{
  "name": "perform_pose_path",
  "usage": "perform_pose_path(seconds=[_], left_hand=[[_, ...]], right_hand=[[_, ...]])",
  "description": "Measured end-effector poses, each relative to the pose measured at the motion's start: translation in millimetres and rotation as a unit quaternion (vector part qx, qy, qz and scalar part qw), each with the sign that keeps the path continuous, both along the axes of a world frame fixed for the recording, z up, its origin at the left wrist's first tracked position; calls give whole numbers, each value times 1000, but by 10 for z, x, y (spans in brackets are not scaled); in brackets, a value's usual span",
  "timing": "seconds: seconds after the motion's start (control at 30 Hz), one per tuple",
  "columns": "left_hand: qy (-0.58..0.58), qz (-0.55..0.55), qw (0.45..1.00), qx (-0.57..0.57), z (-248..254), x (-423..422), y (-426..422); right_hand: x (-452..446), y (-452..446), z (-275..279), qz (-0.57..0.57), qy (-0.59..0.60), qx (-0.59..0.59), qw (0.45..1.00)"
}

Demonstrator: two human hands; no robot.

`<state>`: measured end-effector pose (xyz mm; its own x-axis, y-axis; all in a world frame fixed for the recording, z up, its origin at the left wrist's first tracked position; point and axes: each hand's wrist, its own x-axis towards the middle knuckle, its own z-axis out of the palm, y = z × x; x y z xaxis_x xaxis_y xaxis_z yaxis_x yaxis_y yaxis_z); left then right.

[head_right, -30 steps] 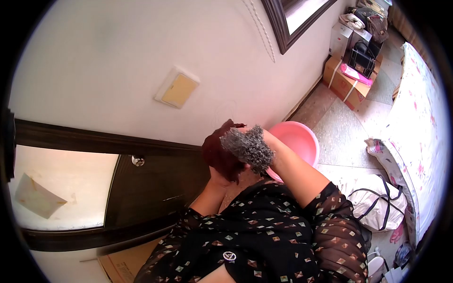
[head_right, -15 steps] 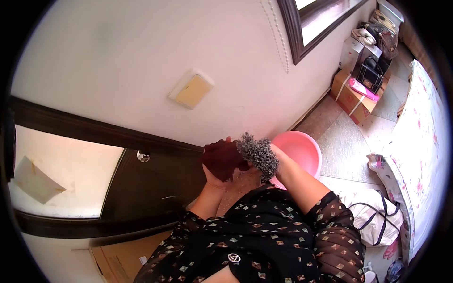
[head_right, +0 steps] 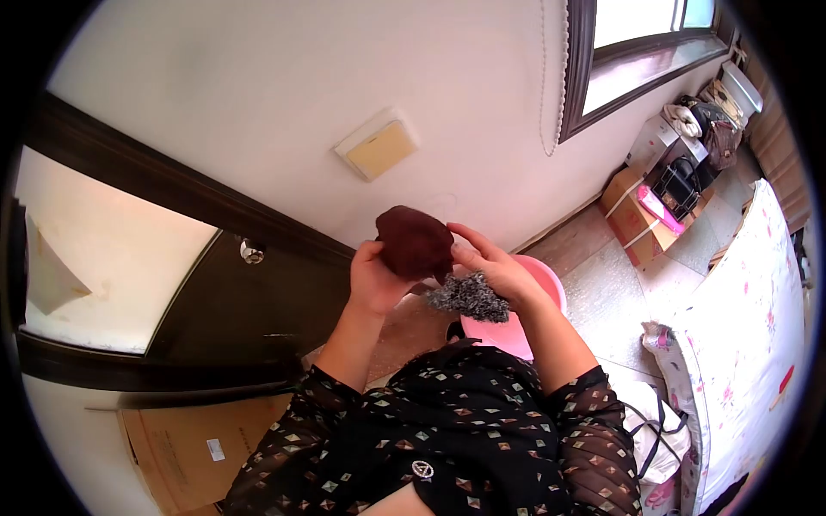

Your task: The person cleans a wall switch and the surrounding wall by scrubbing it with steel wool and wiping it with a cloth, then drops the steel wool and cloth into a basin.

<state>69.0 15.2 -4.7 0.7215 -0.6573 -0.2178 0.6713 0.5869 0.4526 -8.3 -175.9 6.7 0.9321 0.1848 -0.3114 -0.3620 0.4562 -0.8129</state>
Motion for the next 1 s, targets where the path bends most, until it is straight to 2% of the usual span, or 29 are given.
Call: perform_pose_path(seconds=[0.07, 0.1, 0.17, 0.23, 0.3, 0.37, 0.47, 0.6, 0.7, 0.77, 0.8, 0.83, 0.87, 0.9, 0.93, 0.97, 1.0], left_hand=[[-46, 7, 996, 78, -38, 16, -79], [-46, 9, 996, 75, -19, 20, -114], [-171, 39, 969, 173, 57, 6, -174], [-176, 41, 969, 171, 88, -6, -178], [-178, 42, 969, 169, 85, 12, -141], [-116, 1, 991, 63, 55, 60, -64], [-64, -29, 997, -12, 10, 120, 37], [-64, -57, 992, -89, -129, 197, 80], [-64, -34, 997, -28, -180, 256, 66], [-116, -29, 989, 84, -119, 259, 59], [-117, -29, 989, 83, -130, 276, 66], [-110, -25, 989, 94, -159, 298, 87], [-104, -20, 989, 106, -175, 307, 101], [-104, -21, 989, 105, -182, 289, 87], [-75, -42, 995, 53, -193, 258, 54], [-47, -63, 997, 0, -200, 240, 18], [-47, -63, 997, 0, -214, 238, -23]], right_hand=[[79, 16, -30, 16, -39, -117, 992], [122, 41, -50, 19, -39, -121, 992], [194, 123, -60, -52, -42, -117, 991], [247, 127, -131, -73, -50, -129, 988], [305, 91, -251, -93, -57, -35, 993], [327, 58, -217, -104, -28, -9, 994], [329, 3, -97, -90, 9, 39, 995], [312, 37, -150, -35, -9, 63, 997], [300, 73, -150, -32, 15, 109, 993], [258, 91, -61, -47, 23, 97, 994], [244, 91, -27, -64, 32, 88, 994], [285, 51, -245, -65, 32, 87, 994], [363, -23, -649, -39, -106, -12, 993], [398, -19, -704, -22, -175, -62, 982], [432, -13, -753, -13, -242, -110, 964], [422, -7, -794, -9, -240, -108, 965], [419, 55, -725, -3, -199, -78, 977]])
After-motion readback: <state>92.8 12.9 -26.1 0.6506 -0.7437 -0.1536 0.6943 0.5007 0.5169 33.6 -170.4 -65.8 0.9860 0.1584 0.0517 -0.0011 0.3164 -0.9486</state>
